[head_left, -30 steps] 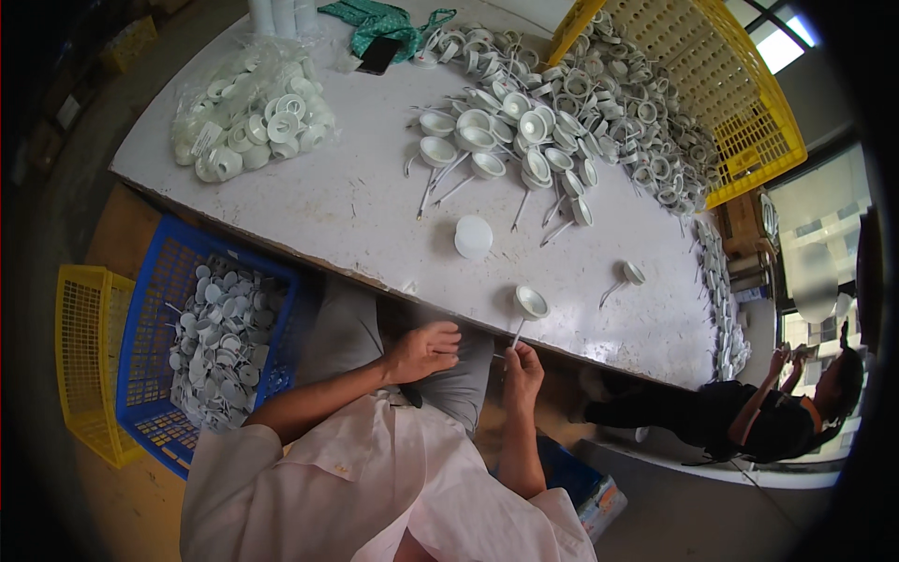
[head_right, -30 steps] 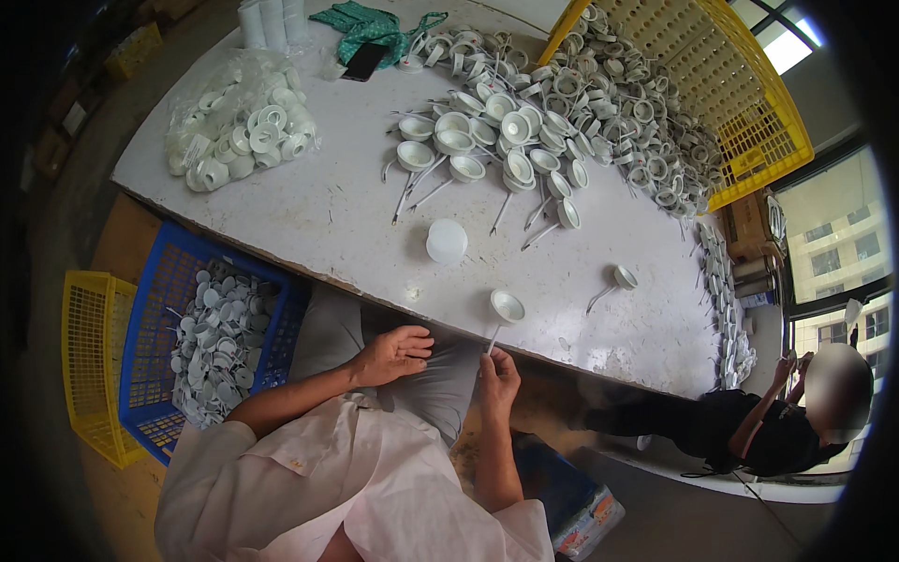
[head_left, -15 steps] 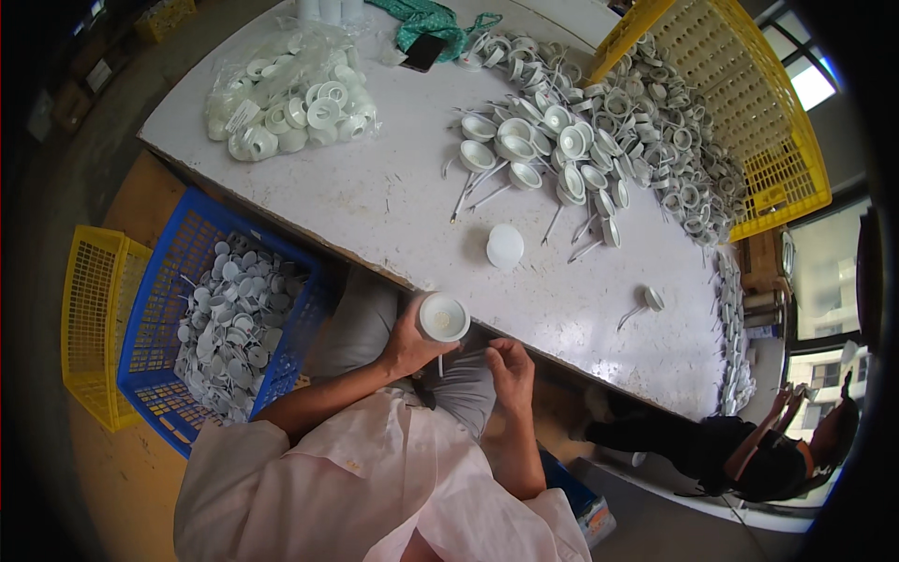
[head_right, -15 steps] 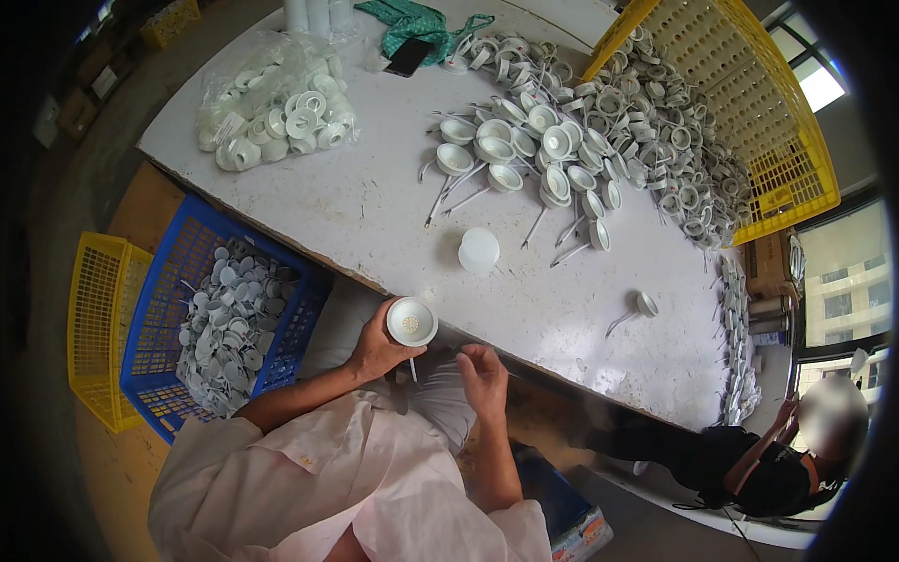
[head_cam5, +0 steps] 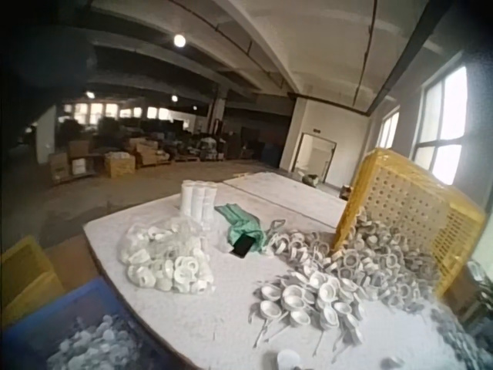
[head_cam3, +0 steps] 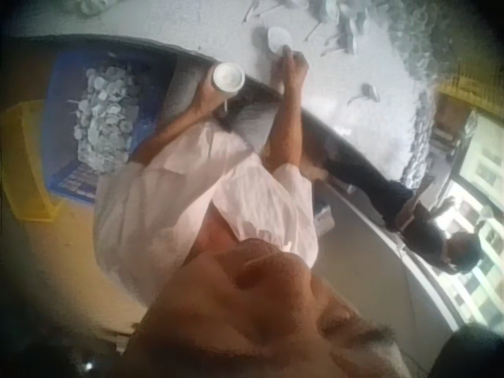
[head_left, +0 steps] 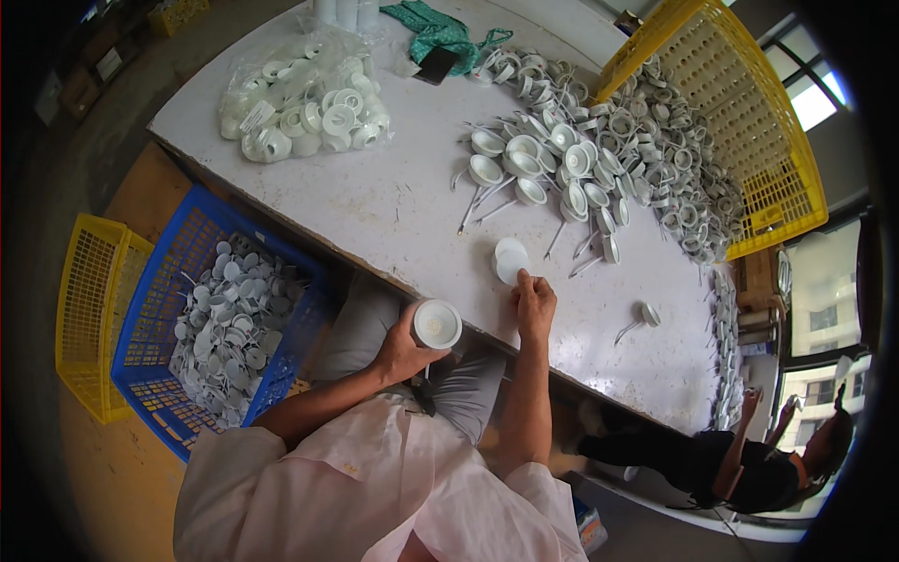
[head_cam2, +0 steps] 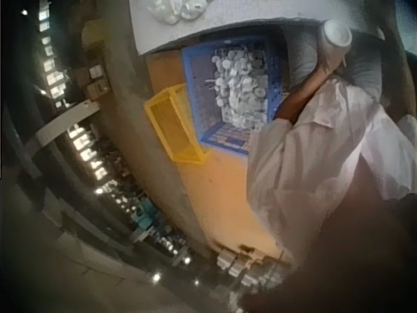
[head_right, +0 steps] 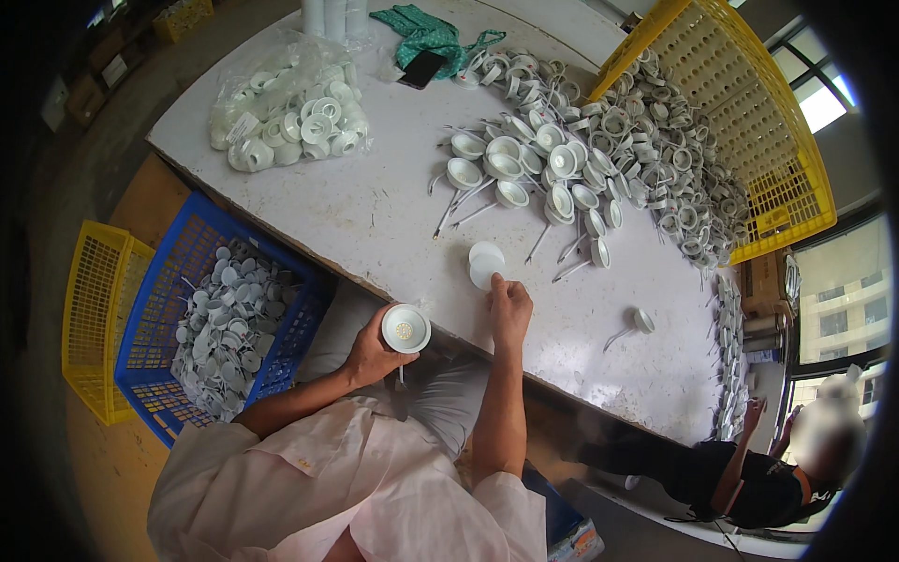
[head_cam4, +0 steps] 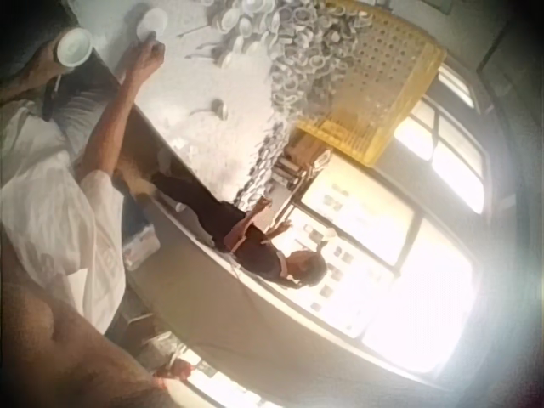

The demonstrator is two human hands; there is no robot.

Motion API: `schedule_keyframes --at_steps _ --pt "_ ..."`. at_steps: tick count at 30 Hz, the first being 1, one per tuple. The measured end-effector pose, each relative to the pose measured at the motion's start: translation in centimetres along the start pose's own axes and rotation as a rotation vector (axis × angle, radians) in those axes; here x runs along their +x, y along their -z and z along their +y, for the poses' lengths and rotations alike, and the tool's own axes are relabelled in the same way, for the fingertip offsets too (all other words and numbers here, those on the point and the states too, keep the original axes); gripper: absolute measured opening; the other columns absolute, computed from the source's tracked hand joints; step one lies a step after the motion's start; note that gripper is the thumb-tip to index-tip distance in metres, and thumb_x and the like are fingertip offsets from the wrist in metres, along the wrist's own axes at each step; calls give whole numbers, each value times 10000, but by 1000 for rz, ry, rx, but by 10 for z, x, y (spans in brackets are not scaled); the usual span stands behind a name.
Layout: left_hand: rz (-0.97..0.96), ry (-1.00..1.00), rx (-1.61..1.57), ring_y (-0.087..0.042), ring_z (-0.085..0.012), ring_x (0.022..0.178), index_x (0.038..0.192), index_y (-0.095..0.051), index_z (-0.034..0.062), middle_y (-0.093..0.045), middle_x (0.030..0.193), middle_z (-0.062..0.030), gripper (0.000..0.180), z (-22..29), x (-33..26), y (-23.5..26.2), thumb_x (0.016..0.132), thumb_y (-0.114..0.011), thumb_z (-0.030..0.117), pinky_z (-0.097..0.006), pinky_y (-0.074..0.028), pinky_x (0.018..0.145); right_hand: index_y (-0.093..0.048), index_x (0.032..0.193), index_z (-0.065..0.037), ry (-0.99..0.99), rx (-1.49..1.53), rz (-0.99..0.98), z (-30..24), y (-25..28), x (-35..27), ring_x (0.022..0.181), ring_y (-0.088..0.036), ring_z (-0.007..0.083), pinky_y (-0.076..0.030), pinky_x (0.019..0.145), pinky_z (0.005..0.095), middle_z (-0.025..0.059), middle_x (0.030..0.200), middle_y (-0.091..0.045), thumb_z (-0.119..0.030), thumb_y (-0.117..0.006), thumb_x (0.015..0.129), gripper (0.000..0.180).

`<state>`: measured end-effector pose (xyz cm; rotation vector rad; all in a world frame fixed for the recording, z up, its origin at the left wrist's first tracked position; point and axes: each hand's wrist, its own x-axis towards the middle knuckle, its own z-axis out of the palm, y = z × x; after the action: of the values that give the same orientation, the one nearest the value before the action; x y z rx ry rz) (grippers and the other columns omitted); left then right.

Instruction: The person assembles lamp fixtures by picking up lamp cups from a basket, taking circular covers from a stack, fitting each cover into a lamp cup by hand, and placing the assembled units onto the table.

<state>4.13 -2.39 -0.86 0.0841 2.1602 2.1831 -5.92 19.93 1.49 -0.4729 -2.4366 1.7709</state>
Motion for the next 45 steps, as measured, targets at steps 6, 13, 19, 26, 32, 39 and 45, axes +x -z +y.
schedule_keyframes --at_steps 6,13,19,26,32,39,45 --pt "28 -34 58 -555 -227 1103 1299 -394 18 -562 1174 -141 748 1 7 1 673 -788 128 -337 -440 940 -535 921 -36 -243 710 -117 8 10 -34 593 -580 133 -433 503 211 50 764 -593 -229 -561 939 196" --pt "-108 233 -169 -568 -213 1056 1311 -378 22 -563 1145 -131 733 30 18 0 685 -758 46 -325 -515 814 -550 1018 11 -270 855 -195 5 7 -65 704 -620 136 -466 551 221 95 877 -645 -130 -538 933 164" --pt "-135 33 -76 -628 -143 840 1347 -309 4 -554 1116 -110 690 8 24 2 760 -666 -59 -268 -559 673 -605 1067 19 96 314 -35 -5 -4 -90 841 -676 196 -525 627 258 121 927 -674 -13 -517 910 183" --pt "-292 -21 -248 -518 -188 1112 1380 -263 6 -485 1220 -120 715 13 25 2 797 -674 33 -327 -515 884 -636 1110 -57 943 -471 -31 -8 -15 -107 973 -616 329 -529 797 376 143 1124 -619 117 -623 658 485" --pt "-207 66 -189 -514 -180 1094 1342 -342 2 -503 1214 -122 551 29 24 -2 889 -616 159 -306 -468 913 -621 1110 -69 1013 -534 -75 -12 -22 -112 1027 -583 344 -512 849 398 135 1178 -582 36 -659 609 513" --pt "-125 -37 -6 -524 -167 1065 1312 -391 5 -531 1188 -111 431 19 22 -1 935 -540 151 -292 -454 891 -619 1118 -67 1023 -558 -64 -17 -25 -115 1037 -578 350 -509 858 408 130 1195 -578 25 -663 602 526" --pt "-98 -34 10 -544 -169 1038 1306 -405 21 -559 1157 -113 406 18 19 0 933 -527 124 -292 -461 875 -624 1136 -72 1025 -561 -74 -12 -30 -118 1081 -557 352 -496 875 405 132 1235 -566 19 -666 644 502"
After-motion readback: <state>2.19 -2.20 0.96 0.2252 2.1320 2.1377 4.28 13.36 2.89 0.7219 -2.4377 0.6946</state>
